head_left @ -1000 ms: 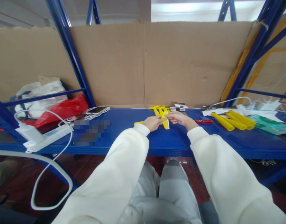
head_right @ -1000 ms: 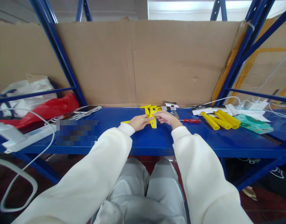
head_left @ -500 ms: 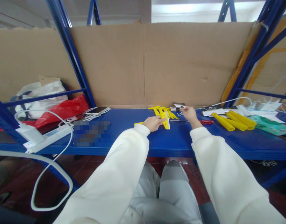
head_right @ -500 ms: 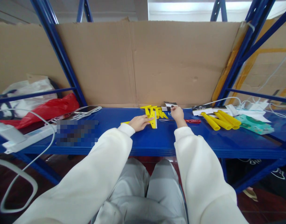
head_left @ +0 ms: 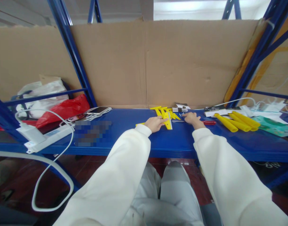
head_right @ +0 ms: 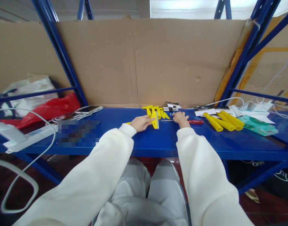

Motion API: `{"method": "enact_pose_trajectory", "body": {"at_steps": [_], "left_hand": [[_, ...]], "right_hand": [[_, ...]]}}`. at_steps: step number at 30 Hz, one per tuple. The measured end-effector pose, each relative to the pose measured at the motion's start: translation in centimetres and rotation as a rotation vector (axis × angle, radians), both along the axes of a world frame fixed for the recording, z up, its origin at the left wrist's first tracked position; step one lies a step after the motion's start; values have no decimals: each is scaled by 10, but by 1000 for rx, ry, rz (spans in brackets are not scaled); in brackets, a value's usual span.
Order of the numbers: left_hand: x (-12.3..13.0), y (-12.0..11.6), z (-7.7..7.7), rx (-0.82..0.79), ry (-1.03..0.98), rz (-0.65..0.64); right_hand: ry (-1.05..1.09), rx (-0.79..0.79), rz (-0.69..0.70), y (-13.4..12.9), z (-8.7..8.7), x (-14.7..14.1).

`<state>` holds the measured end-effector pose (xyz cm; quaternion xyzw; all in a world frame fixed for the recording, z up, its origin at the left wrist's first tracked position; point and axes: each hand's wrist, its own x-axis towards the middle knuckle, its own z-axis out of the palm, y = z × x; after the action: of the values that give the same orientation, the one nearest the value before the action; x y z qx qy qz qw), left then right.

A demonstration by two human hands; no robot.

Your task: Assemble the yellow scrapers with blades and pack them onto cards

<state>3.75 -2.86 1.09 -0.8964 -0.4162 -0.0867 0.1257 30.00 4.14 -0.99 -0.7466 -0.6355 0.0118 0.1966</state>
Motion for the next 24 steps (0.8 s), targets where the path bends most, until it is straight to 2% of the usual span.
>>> {"method": "enact_pose_trajectory", "body": {"at_steps": [3, 7, 15, 24], "left_hand": [[0, 1, -1, -7, -6, -5], [0, 2, -2, -4, -19, -13], [0, 2, -2, -3, -19, -11], [0, 4, -5, 9, -28, -13]], "right_hand": [[-31, -93, -29, -6, 6, -6], [-45, -128, -24, -11, 11, -11], [-94, -70, -46, -17, 16, -15], [98, -102, -99, -10, 16, -16]]}}
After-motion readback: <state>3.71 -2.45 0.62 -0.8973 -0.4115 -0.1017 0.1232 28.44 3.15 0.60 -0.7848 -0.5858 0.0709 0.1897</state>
